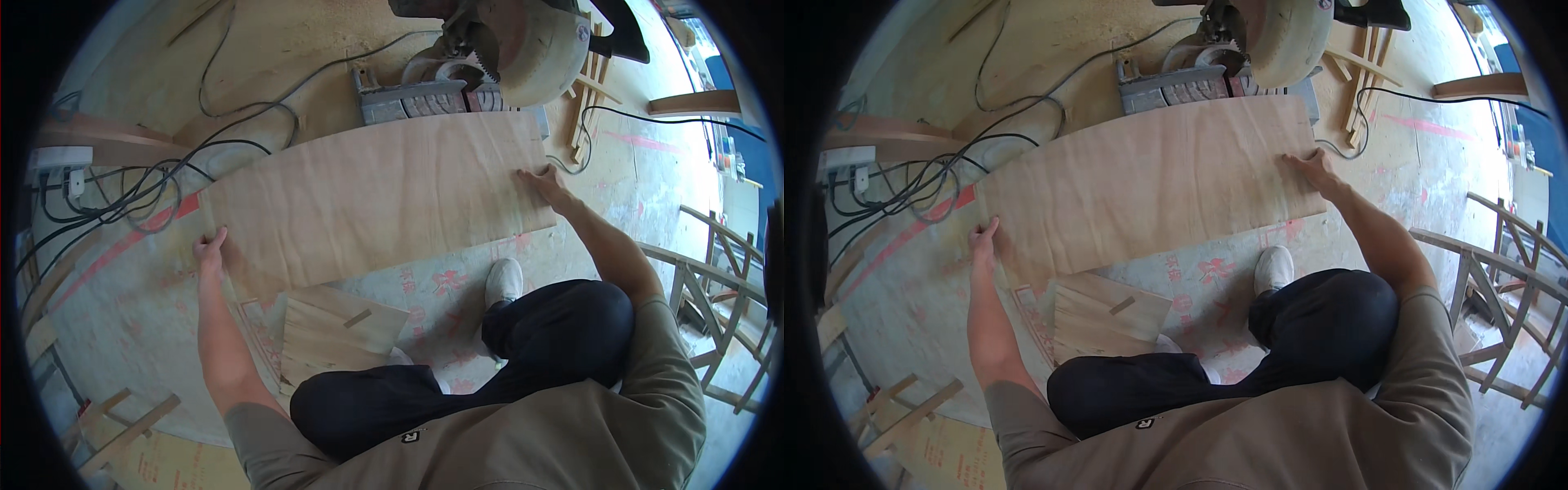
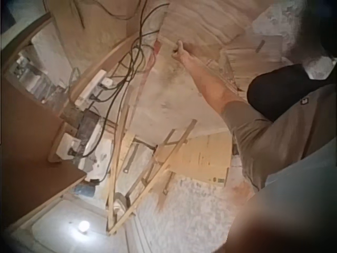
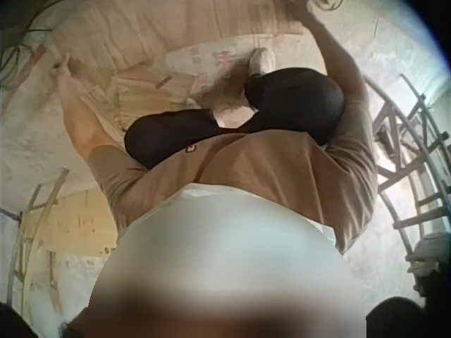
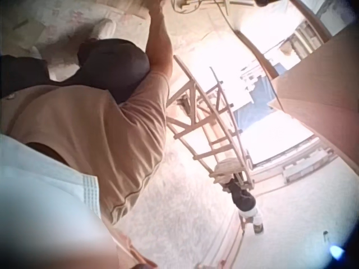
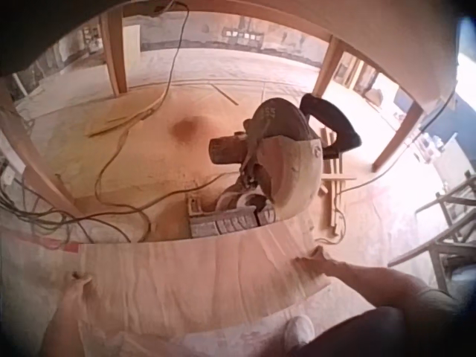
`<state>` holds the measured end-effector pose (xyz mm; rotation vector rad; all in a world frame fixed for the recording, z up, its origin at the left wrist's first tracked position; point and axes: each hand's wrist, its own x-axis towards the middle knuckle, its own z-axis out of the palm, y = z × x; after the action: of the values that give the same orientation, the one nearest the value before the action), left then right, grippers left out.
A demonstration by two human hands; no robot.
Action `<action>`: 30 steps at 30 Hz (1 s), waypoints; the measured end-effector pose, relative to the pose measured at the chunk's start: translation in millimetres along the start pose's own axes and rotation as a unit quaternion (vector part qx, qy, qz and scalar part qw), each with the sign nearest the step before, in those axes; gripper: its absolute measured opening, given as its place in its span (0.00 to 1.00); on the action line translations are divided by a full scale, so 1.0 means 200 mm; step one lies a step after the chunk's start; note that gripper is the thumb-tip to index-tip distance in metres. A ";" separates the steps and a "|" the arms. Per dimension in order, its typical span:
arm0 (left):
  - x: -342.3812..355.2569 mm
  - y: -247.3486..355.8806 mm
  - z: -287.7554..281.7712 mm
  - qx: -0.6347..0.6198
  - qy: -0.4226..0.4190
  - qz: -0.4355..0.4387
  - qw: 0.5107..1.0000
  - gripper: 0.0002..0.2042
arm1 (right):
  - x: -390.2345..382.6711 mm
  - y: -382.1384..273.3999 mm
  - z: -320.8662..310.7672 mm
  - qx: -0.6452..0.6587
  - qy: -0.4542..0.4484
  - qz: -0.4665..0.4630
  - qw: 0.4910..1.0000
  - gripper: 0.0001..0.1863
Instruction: Cutting a thin plywood board using a miter saw.
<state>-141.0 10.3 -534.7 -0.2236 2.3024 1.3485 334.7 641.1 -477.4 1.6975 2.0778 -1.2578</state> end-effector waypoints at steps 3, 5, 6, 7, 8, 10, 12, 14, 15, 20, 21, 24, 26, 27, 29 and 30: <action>0.13 0.03 -0.03 0.032 -0.028 0.002 0.999 0.28 | -0.03 -0.04 0.03 -0.014 0.037 0.006 0.999 0.44; 0.14 0.06 0.05 0.056 -0.001 0.004 0.998 0.30 | -0.07 -0.07 0.01 -0.028 0.050 0.017 0.998 0.46; 0.13 0.08 0.08 0.085 0.029 0.009 0.996 0.33 | -0.09 -0.10 0.00 -0.032 0.043 0.029 0.998 0.46; 0.14 0.07 0.07 0.086 0.025 0.008 0.996 0.33 | -0.12 -0.13 0.00 -0.033 0.035 0.041 0.998 0.46; 0.14 0.06 0.05 0.083 0.028 0.014 0.996 0.35 | -0.12 -0.13 0.01 -0.034 0.037 0.045 0.998 0.46; 0.14 0.03 0.02 0.081 0.025 0.021 0.996 0.37 | -0.08 -0.14 0.02 -0.039 0.053 0.035 0.997 0.47; 0.15 -0.03 -0.02 0.054 0.045 0.029 0.997 0.37 | -0.07 -0.17 0.06 -0.069 0.056 0.034 0.996 0.48; 0.16 -0.05 -0.04 0.058 0.050 0.025 0.997 0.38 | -0.07 -0.20 0.08 -0.101 0.059 0.036 0.992 0.49; 0.17 -0.06 -0.04 0.061 0.061 0.021 0.996 0.39 | -0.08 -0.22 0.08 -0.096 0.054 0.049 0.993 0.49; 0.24 -0.08 -0.14 0.051 0.011 -0.003 0.999 0.40 | -0.10 -0.29 0.13 -0.131 0.077 0.042 0.988 0.50; 0.25 -0.08 -0.15 0.047 -0.035 -0.015 0.998 0.40 | -0.11 -0.32 0.13 -0.136 0.070 0.058 0.987 0.50; 0.20 -0.08 -0.05 0.038 -0.002 -0.020 0.999 0.37 | -0.14 -0.33 0.11 -0.130 0.051 0.069 0.988 0.51; 0.21 -0.09 -0.08 0.035 -0.014 -0.028 0.999 0.36 | -0.13 -0.34 0.12 -0.115 0.034 0.058 0.991 0.52; 0.22 -0.09 -0.10 0.031 -0.028 -0.038 0.998 0.35 | -0.12 -0.35 0.13 -0.116 0.032 0.061 0.991 0.52; 0.21 -0.06 -0.06 0.050 -0.032 -0.049 0.997 0.33 | -0.11 -0.33 0.12 -0.122 0.032 0.067 0.990 0.52; 0.20 -0.03 -0.04 0.070 -0.036 -0.061 0.995 0.31 | -0.11 -0.32 0.11 -0.119 0.027 0.074 0.990 0.53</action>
<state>-176.9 4.4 -555.8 -0.2604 2.2721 1.1139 278.5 609.7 -446.3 1.7565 1.9945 -0.8916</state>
